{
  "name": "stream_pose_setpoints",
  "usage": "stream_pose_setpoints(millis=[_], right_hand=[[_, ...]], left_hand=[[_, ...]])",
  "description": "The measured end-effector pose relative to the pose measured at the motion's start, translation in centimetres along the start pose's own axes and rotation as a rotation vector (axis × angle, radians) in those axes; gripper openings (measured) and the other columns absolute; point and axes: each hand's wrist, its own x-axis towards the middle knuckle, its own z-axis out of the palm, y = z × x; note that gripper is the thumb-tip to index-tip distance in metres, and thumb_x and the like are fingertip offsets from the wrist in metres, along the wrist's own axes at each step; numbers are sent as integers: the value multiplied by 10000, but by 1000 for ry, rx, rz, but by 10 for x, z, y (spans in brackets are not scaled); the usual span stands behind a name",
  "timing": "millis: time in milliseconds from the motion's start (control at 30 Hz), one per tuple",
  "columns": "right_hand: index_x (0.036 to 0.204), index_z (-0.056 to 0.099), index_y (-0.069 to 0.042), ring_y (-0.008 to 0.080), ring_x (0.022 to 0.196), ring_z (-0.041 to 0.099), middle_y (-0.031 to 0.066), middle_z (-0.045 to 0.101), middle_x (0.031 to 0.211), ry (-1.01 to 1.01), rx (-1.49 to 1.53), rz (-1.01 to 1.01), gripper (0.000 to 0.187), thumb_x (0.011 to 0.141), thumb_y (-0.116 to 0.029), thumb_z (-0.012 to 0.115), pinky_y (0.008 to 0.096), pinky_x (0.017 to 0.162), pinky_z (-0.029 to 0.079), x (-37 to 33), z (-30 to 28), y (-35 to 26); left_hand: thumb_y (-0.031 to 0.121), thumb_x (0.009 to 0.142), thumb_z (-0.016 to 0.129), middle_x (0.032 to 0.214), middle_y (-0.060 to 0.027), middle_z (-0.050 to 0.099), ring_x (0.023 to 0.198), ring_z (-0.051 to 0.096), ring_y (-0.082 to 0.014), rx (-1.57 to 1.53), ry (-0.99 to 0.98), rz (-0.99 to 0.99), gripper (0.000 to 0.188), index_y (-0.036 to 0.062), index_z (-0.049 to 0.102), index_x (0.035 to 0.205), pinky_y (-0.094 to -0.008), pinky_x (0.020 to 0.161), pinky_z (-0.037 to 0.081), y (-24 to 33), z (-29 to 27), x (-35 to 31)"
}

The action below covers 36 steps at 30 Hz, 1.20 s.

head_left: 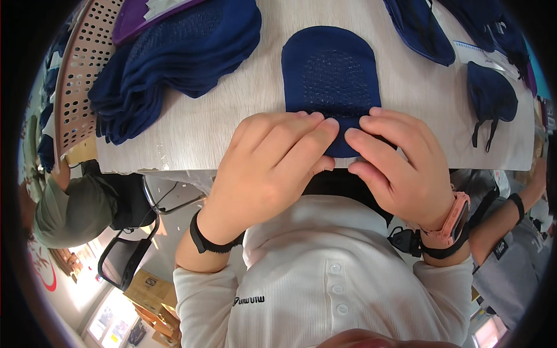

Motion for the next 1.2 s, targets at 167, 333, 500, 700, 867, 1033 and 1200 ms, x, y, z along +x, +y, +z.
stream_pose_setpoints(millis=[167,333,500,700,867,1033,1200], right_hand=[[923,581,-48,244,772,512,86,532,909,38,-8,-58,295,635,-68,639,296,653,422,1,5,9],[913,581,-38,241,762,498,88,529,892,32,110,36,256,657,-45,600,297,659,414,1,1,17],[895,582,-32,244,760,497,91,534,878,-165,174,128,220,682,-82,596,301,657,409,-15,-15,9],[889,571,-16,263,757,507,118,542,837,-213,245,183,208,705,-116,575,306,657,407,-8,-15,14],[887,563,1,252,742,521,123,548,813,-276,301,213,201,714,-102,572,298,655,411,1,-10,14],[892,565,1,227,734,533,119,555,804,-312,320,262,198,706,-66,570,282,641,414,9,-12,9],[901,564,-3,232,725,535,111,561,805,-336,311,321,218,688,-50,571,286,635,416,15,-23,9]], left_hand=[[218,648,648,869,-58,585,785,531,-228,-41,-15,-33,309,52,582,900,-303,678,411,1,-2,7],[217,667,634,845,-61,579,735,517,-236,-77,-15,-83,303,43,580,909,-311,649,401,5,5,12],[285,707,590,824,-54,565,690,495,-234,-104,-163,-41,333,29,570,920,-314,621,387,19,8,0],[265,743,567,821,-74,550,681,481,-229,-90,-162,-74,296,27,567,920,-308,610,384,24,12,1],[212,705,618,868,-49,559,763,511,-216,104,197,99,254,58,579,904,-295,647,412,12,20,-11],[169,618,686,899,-38,558,833,522,-204,46,127,228,271,106,598,866,-291,638,428,11,16,-17],[101,559,713,930,-46,548,850,524,-208,-12,158,240,300,99,598,837,-299,641,436,7,20,-6]])
